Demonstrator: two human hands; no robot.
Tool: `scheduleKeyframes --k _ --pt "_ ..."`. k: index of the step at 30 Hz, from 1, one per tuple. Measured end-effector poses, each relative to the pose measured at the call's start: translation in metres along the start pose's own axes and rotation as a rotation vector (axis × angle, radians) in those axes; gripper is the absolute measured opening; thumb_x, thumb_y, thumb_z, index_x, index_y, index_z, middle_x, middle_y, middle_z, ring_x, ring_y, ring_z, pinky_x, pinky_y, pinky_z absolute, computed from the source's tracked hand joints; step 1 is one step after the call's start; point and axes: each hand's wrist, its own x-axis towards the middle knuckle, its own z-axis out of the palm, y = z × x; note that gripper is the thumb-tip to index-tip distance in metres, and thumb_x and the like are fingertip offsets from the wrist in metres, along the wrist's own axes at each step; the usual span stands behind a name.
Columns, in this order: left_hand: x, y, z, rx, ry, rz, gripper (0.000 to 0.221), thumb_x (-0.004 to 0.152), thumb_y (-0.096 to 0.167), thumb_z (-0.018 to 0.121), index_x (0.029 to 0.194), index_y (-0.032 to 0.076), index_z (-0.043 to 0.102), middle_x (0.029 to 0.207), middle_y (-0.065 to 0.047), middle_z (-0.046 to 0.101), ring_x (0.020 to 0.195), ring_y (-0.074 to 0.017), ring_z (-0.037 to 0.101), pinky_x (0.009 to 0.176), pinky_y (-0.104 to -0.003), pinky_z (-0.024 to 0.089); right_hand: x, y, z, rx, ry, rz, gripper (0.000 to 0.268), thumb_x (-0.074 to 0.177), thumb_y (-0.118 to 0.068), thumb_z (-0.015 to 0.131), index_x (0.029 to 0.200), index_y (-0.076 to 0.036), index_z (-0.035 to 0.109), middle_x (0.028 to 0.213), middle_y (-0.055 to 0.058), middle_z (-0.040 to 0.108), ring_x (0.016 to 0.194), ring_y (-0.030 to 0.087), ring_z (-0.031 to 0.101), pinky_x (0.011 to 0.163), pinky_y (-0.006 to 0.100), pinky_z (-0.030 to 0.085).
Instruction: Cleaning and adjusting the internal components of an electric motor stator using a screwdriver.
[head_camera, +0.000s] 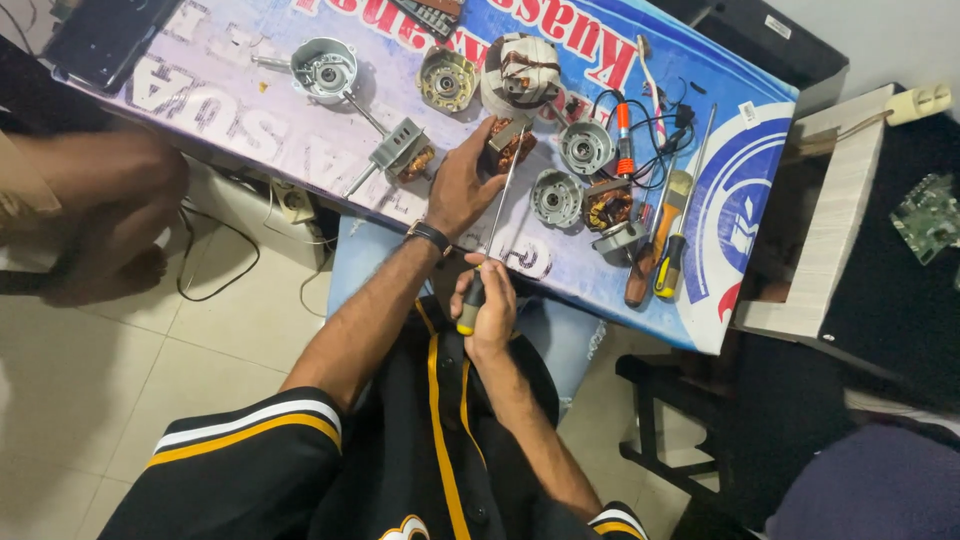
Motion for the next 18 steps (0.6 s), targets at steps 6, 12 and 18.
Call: scheduleKeyframes --k 6,12,18 --pt "0.005 -0.008 0.004 0.022 -0.003 -0.055 0.084 0.088 0.015 0.086 0.156 0.01 0.038 0.139 -0.026 0.062 0.126 -0.0436 0.062 0.108 -0.055 0.05 0.004 0.02 0.024 0.022 0.136 0.06 0.034 0.104 -0.037 0.053 0.107 -0.006 0.066 0.058 0.02 0.056 0.032 0.03 0.055 0.028 0.035 0.043" --pt "0.009 -0.011 0.004 0.046 -0.008 -0.042 0.086 0.085 0.018 0.088 0.156 0.011 0.04 0.143 -0.026 0.059 0.13 -0.0462 0.057 0.11 -0.059 0.048 0.005 0.023 0.038 -0.051 0.274 0.146 0.031 0.098 -0.038 0.062 0.093 -0.009 0.068 0.06 0.022 0.065 0.039 0.03 0.062 0.031 0.037 0.048" --pt "0.002 0.003 0.0 -0.022 0.029 -0.059 0.081 0.086 0.01 0.084 0.155 0.011 0.042 0.129 -0.026 0.066 0.118 -0.045 0.065 0.103 -0.057 0.052 0.001 0.002 -0.012 -0.003 0.02 0.252 0.032 0.103 -0.036 0.053 0.105 -0.006 0.064 0.061 0.014 0.056 0.035 0.024 0.053 0.031 0.035 0.045"
